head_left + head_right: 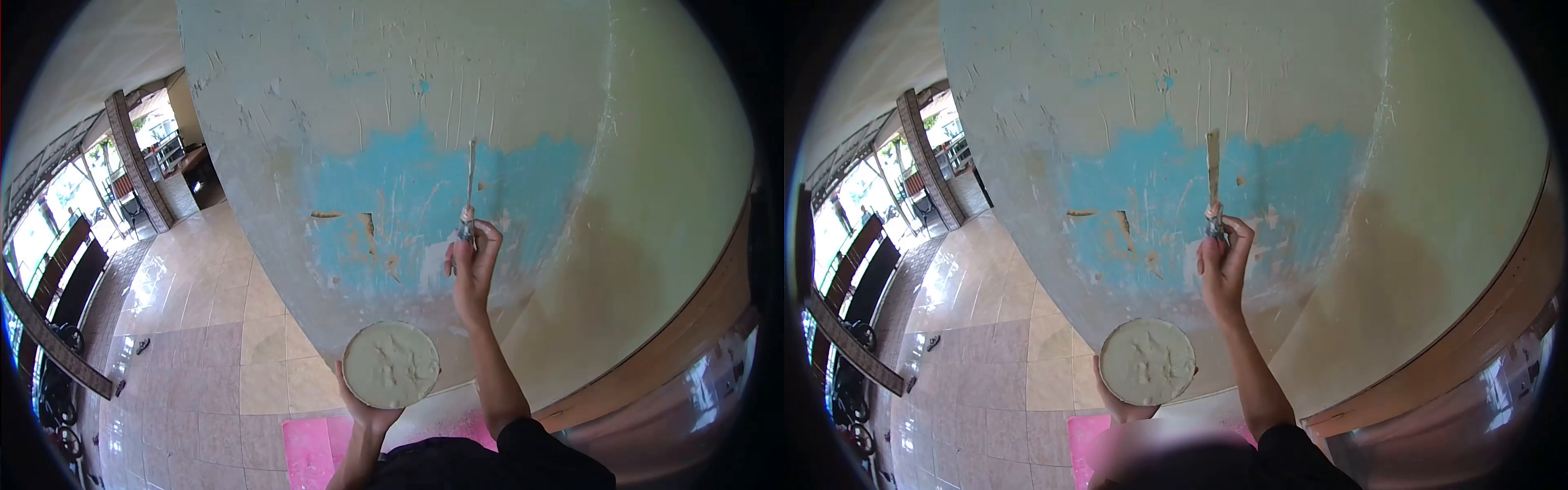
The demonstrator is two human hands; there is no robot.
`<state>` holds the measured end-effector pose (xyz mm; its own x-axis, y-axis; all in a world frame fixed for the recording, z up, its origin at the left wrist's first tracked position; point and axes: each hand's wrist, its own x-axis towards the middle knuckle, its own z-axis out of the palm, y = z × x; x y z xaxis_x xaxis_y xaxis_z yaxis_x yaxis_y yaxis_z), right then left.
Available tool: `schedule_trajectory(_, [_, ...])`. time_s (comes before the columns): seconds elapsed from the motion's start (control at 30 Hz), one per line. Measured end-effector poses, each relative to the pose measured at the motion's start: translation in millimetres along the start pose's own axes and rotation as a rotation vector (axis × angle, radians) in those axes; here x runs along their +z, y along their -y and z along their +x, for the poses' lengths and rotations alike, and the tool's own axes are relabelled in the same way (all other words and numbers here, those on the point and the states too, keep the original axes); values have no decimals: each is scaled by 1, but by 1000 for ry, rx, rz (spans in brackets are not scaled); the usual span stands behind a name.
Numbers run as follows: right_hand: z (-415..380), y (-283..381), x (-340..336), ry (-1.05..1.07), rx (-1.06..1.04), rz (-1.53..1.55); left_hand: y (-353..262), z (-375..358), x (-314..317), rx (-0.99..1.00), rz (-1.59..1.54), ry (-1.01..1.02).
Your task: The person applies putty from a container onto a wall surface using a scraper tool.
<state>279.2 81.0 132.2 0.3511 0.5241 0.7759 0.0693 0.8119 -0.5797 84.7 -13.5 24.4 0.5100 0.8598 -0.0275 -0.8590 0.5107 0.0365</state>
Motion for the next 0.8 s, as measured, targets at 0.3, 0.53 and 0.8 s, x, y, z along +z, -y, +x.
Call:
schedule_trajectory(0.3, [0,-23,43,-8,-102,-182,-15,-5,0,93,49,-11])
schedule_trajectory(0.53, [-1,-24,72,83,-20,-127,-38,-18,-7,139,44,-55])
schedule_trajectory(0.8, [-11,-36,95,43,62,47,-54,-25,-13,151,45,-59])
